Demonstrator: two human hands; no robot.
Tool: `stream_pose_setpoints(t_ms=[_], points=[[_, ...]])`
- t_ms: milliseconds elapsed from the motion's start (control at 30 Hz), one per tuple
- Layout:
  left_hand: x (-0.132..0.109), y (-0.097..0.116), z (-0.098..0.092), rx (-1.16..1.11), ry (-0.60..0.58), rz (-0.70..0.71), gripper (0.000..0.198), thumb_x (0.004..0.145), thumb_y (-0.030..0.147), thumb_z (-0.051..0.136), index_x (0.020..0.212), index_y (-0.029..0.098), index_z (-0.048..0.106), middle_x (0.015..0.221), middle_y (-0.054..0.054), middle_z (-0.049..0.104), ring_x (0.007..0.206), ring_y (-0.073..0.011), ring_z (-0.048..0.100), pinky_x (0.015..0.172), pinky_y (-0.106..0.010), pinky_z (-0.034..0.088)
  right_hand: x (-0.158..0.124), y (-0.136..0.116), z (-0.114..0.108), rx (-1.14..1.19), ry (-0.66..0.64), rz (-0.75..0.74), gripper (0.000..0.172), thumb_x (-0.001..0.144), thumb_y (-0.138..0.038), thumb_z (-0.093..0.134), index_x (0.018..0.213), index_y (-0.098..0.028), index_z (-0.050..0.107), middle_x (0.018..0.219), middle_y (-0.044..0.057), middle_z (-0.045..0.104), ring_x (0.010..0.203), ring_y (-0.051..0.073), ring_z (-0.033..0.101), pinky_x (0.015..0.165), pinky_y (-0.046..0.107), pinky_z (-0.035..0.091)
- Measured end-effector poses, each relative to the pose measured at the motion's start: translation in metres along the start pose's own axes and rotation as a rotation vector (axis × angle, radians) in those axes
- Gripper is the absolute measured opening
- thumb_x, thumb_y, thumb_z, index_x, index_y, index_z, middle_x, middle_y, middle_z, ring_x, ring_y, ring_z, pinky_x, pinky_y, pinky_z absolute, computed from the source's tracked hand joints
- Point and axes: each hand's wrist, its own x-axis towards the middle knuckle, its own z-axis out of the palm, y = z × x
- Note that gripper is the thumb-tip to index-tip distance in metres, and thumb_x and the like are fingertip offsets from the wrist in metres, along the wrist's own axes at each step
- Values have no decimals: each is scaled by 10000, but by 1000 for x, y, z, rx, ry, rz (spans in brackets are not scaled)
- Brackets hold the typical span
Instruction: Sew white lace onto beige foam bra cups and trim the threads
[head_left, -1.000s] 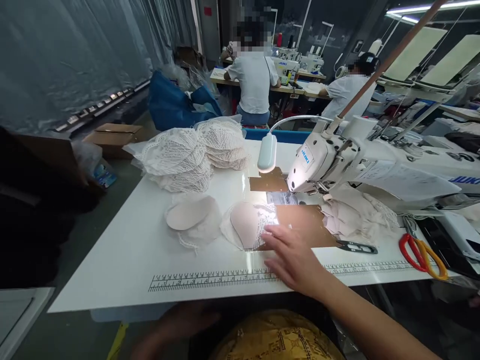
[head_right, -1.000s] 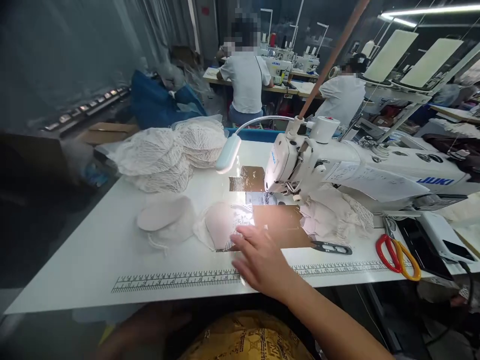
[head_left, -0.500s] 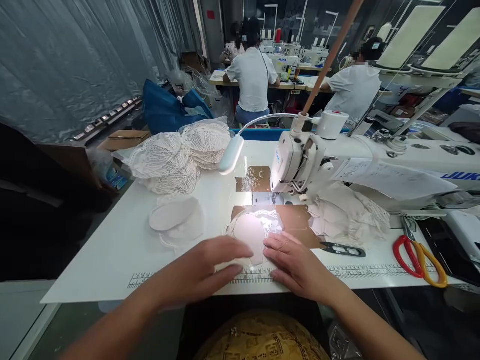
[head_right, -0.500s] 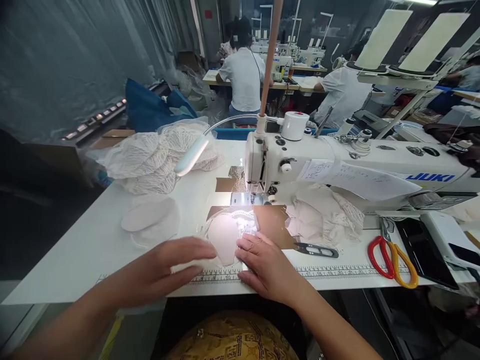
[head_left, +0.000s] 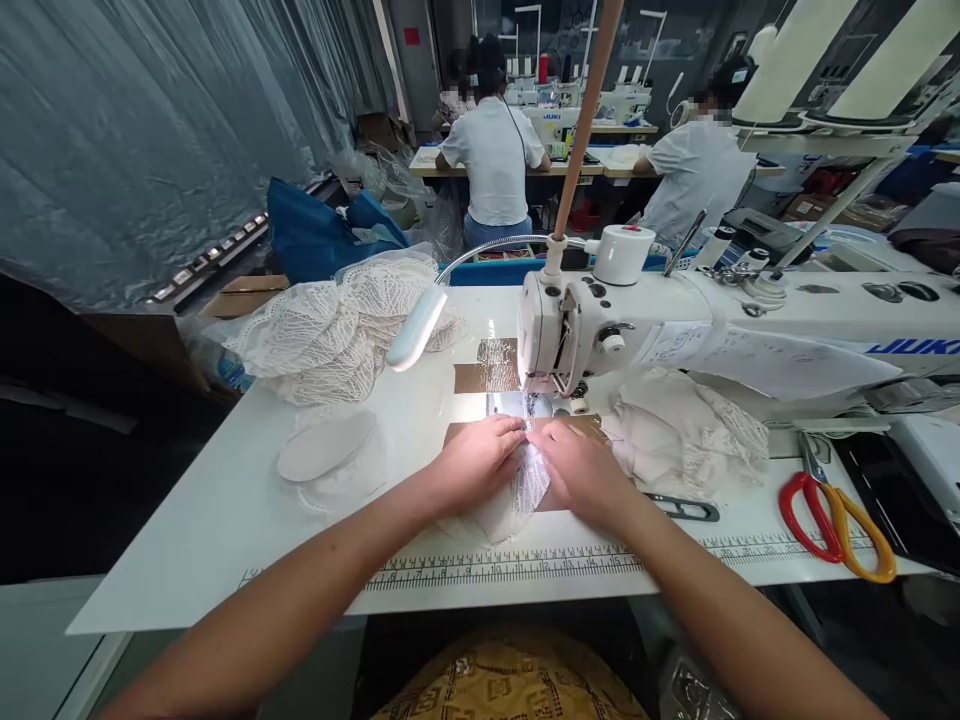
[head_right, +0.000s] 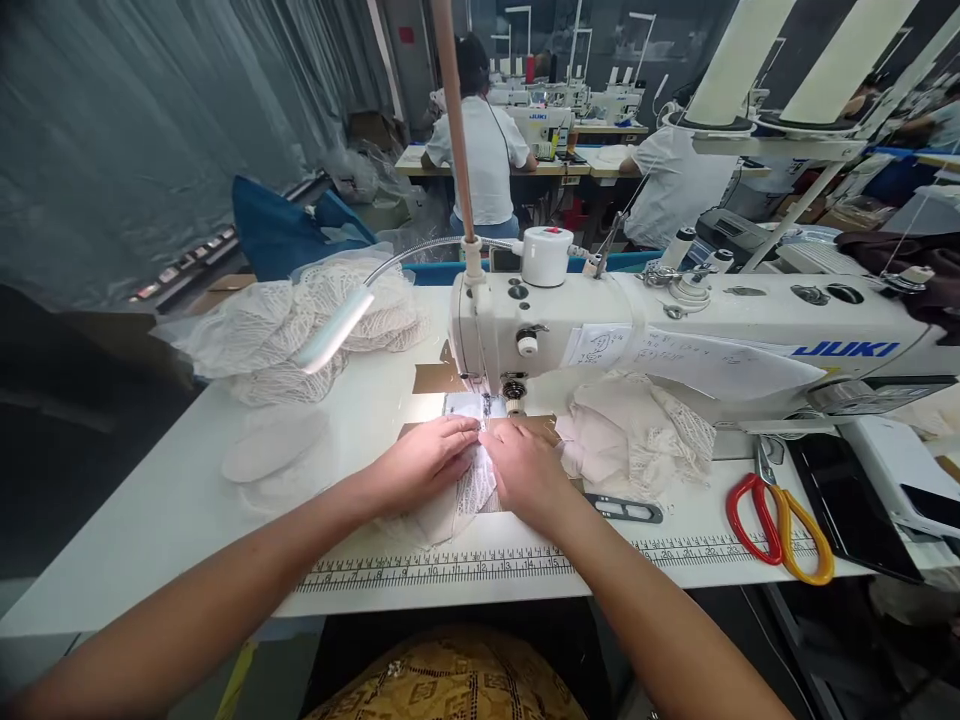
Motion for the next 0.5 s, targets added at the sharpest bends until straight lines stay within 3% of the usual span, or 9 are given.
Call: stream_pose_setpoints(t_ms=[133,500], points=[[5,-9,-1,10,-8,-6,284,916,230,479,1150,123,602,1235,-153,599,1119,-262,565,944,-441,494,7,-5,7,-129,-5,62,290,811,-59,487,1042,-189,603,906,68,583,825,204,520,628,290,357],[21,-31,-1,37,-9,107,357,936,244,451,1202,56,597,1272,-183,584,1145,-281,557,967,-415,493,15,-3,14,-118,52,181,316,856,-80,438,1088,-195,619,882,69,606,811,209,534,644,301,369]])
